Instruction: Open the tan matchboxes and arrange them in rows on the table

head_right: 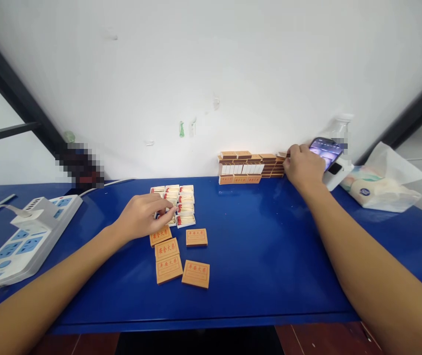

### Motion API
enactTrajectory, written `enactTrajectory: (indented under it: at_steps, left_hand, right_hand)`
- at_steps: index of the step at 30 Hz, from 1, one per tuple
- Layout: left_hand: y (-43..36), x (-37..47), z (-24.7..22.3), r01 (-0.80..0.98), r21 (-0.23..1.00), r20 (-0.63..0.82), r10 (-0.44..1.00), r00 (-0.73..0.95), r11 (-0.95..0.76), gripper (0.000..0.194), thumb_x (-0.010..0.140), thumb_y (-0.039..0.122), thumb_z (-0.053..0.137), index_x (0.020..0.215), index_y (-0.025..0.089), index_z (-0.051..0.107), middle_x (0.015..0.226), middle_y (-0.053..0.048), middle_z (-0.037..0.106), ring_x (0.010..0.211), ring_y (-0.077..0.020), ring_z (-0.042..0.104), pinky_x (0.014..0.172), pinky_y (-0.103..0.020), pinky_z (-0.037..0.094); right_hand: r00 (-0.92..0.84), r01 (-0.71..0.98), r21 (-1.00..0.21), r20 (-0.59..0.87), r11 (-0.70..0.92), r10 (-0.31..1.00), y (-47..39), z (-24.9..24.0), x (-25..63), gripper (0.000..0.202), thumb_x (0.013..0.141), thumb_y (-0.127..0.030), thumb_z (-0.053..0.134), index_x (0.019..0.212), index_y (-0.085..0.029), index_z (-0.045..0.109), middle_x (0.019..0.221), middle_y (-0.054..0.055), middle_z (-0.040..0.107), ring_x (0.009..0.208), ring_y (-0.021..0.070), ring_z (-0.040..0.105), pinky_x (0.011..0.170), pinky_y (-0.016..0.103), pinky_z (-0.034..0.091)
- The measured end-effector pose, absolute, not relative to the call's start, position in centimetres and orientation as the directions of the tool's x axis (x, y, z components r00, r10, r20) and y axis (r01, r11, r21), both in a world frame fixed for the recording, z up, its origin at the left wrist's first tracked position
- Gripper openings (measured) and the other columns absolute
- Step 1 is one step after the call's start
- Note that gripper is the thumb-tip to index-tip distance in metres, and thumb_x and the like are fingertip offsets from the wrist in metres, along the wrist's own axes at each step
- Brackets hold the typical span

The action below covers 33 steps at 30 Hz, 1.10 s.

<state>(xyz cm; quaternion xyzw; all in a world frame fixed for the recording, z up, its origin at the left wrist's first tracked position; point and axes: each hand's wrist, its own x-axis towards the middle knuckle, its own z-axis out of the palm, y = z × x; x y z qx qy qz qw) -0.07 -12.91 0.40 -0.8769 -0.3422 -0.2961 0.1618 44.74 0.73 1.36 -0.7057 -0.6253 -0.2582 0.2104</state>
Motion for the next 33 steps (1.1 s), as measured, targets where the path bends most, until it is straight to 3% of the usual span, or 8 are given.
enactTrajectory:
  at_steps: [5,9,17,24,27,30,33]
  left_hand:
    - [-13.0,-0.1,0.5,0.697,-0.080,0.626,0.508,0.591,-0.712,0.031,0.101,0.031,0.052,0.080,0.020,0.073,0.060,0.000,0.064,0.055,-0.0131,0.060,0.055,-0.027,0.046]
    - [-13.0,-0.1,0.5,0.699,-0.082,0.633,0.505,0.587,-0.710,0.032,0.101,0.031,0.052,0.079,0.019,0.072,0.060,-0.001,0.064,0.056,-0.0131,0.060,0.055,-0.027,0.046]
    - [-13.0,-0.1,0.6,0.691,-0.091,0.627,0.498,0.599,-0.717,0.032,0.101,0.029,0.053,0.077,0.019,0.072,0.060,0.000,0.065,0.055,-0.0132,0.060,0.054,-0.028,0.045]
    - [-13.0,-0.1,0.8,0.699,-0.090,0.635,0.500,0.589,-0.709,0.031,0.100,0.029,0.054,0.075,0.019,0.070,0.059,0.001,0.065,0.055,-0.0130,0.059,0.053,-0.028,0.043]
    - [-13.0,-0.2,0.8,0.698,-0.090,0.637,0.498,0.589,-0.710,0.032,0.100,0.029,0.053,0.074,0.020,0.069,0.058,0.002,0.064,0.055,-0.0125,0.059,0.053,-0.028,0.043]
    - [-12.9,-0.3,0.8,0.704,-0.091,0.640,0.500,0.584,-0.705,0.032,0.100,0.029,0.053,0.073,0.020,0.068,0.059,0.001,0.064,0.055,-0.0128,0.059,0.054,-0.029,0.044]
    - [-13.0,-0.3,0.9,0.702,-0.069,0.640,0.509,0.576,-0.709,0.030,0.099,0.031,0.055,0.076,0.019,0.070,0.062,0.001,0.066,0.056,-0.0131,0.060,0.056,-0.029,0.045]
  right_hand:
    - [-0.014,0.998,0.054,0.599,-0.023,0.801,1.1,0.9,44.6,0.023,0.096,-0.022,0.054,0.112,-0.016,0.069,0.110,0.020,0.065,0.072,0.0204,0.046,0.063,0.035,0.019]
    - [-0.059,0.998,0.033,0.603,0.048,0.795,1.2,0.5,44.9,0.030,0.094,-0.019,0.052,0.119,-0.018,0.069,0.116,0.020,0.065,0.074,0.0209,0.046,0.063,0.035,0.022]
    - [0.046,0.999,-0.047,0.598,-0.022,0.800,0.9,0.1,44.5,0.037,0.094,-0.026,0.052,0.127,-0.013,0.064,0.113,0.025,0.068,0.076,0.0259,0.052,0.064,0.037,0.025]
    - [-0.053,0.991,-0.039,0.771,0.130,0.635,-0.3,1.9,42.3,0.028,0.095,-0.021,0.050,0.114,-0.016,0.069,0.118,0.022,0.069,0.085,0.0279,0.062,0.067,0.037,0.034]
    - [-0.161,0.933,-0.079,0.780,0.350,0.604,-2.5,3.5,38.3,0.022,0.093,-0.025,0.053,0.105,-0.016,0.069,0.106,0.015,0.072,0.076,0.0218,0.062,0.069,0.034,0.041]
    - [-0.431,0.735,-0.246,0.550,0.632,0.716,-6.5,4.7,33.2,0.016,0.091,-0.034,0.062,0.094,-0.020,0.069,0.086,0.005,0.071,0.069,0.0176,0.060,0.067,0.031,0.046]
    - [-0.709,0.594,-0.346,0.203,0.727,0.676,-11.0,4.8,28.9,0.029,0.087,-0.048,0.071,0.101,-0.023,0.070,0.090,0.003,0.070,0.072,0.0178,0.061,0.065,0.030,0.047]
